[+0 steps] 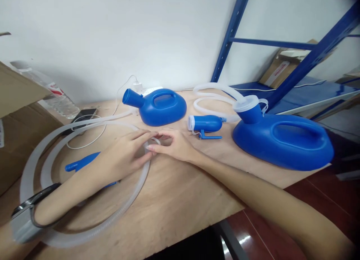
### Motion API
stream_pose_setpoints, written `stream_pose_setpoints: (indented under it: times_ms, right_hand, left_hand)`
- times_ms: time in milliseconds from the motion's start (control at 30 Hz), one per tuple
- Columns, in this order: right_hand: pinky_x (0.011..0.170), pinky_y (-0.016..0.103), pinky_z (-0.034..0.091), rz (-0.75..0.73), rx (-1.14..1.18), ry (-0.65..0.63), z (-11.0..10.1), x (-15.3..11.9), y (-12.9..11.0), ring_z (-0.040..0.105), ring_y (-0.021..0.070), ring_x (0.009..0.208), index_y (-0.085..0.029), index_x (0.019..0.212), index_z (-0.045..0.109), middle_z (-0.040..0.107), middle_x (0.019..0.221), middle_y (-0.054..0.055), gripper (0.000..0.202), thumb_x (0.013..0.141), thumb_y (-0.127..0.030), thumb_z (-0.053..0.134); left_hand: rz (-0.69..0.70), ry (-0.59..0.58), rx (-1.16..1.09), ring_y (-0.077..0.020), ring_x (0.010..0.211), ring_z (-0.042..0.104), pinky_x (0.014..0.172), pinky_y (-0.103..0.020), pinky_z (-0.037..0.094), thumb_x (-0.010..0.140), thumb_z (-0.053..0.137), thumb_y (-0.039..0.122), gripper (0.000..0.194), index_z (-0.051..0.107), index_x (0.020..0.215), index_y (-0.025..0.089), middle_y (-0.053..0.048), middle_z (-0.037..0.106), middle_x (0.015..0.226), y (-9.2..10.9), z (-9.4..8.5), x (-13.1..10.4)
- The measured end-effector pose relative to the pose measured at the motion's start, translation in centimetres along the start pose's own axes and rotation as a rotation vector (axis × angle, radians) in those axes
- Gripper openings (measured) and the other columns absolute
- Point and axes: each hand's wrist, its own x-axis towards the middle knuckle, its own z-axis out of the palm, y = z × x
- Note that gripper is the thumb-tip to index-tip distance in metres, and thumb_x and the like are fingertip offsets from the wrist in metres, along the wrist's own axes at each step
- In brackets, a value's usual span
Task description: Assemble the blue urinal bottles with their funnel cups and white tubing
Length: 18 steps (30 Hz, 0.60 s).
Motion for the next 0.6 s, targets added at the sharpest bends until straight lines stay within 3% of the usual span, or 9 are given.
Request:
stream_pose_setpoints:
  times_ms: [167, 267, 367, 500, 600]
  right_hand:
    - [0.087, 0.036, 0.060, 0.094, 0.067, 0.077, 0.1, -0.1, 0.1, 0.074, 0.0212, 0.097, -0.026, 0.106, 0.060, 0.075, 0.106, 0.001, 0.055, 0.072, -0.051, 0.095]
    - [0.093, 0.039, 0.060, 0.049, 0.034, 0.075, 0.3, -0.1, 0.2, 0.073, 0.0225, 0.104, -0.028, 0.115, 0.054, 0.075, 0.111, 0.001, 0.063, 0.072, -0.047, 0.096]
    - [0.097, 0.040, 0.060, 0.019, 0.052, 0.060, 0.7, -0.1, 0.3, 0.070, 0.0243, 0.116, -0.029, 0.128, 0.053, 0.071, 0.128, 0.006, 0.069, 0.075, -0.047, 0.094]
    - [0.102, 0.043, 0.060, -0.026, 0.109, -0.003, 0.9, -0.2, 0.2, 0.062, 0.0273, 0.134, -0.031, 0.141, 0.050, 0.061, 0.147, 0.010, 0.076, 0.079, -0.045, 0.091]
    - [0.110, 0.047, 0.057, -0.071, -0.012, 0.035, 0.1, 0.3, 0.0, 0.058, 0.0281, 0.140, -0.033, 0.147, 0.047, 0.054, 0.156, 0.010, 0.073, 0.085, -0.043, 0.085]
  left_hand:
    - [-0.046, -0.060, -0.109, -0.0222, 0.087, 0.077, 0.083, -0.036, 0.063, 0.100, 0.061, 0.035, 0.042, 0.067, 0.140, 0.026, -0.006, 0.081, 0.112, -0.8, -0.4, 0.8]
    - [-0.039, -0.055, -0.098, -0.0252, 0.099, 0.076, 0.088, -0.039, 0.062, 0.095, 0.062, 0.031, 0.043, 0.069, 0.138, 0.025, -0.010, 0.077, 0.123, -1.3, -0.1, 1.0]
    - [-0.037, -0.042, -0.083, -0.0278, 0.109, 0.072, 0.093, -0.040, 0.061, 0.092, 0.065, 0.031, 0.043, 0.071, 0.134, 0.024, -0.011, 0.073, 0.126, -2.1, 0.3, 1.3]
    - [-0.060, -0.013, -0.072, -0.0260, 0.099, 0.069, 0.087, -0.039, 0.059, 0.092, 0.070, 0.047, 0.040, 0.075, 0.126, 0.027, -0.008, 0.069, 0.113, -3.8, -0.4, 1.9]
    - [-0.093, 0.101, -0.014, -0.0275, 0.097, 0.068, 0.089, -0.042, 0.059, 0.084, 0.077, 0.061, 0.051, 0.078, 0.123, 0.029, -0.007, 0.068, 0.109, -5.7, -1.9, 2.7]
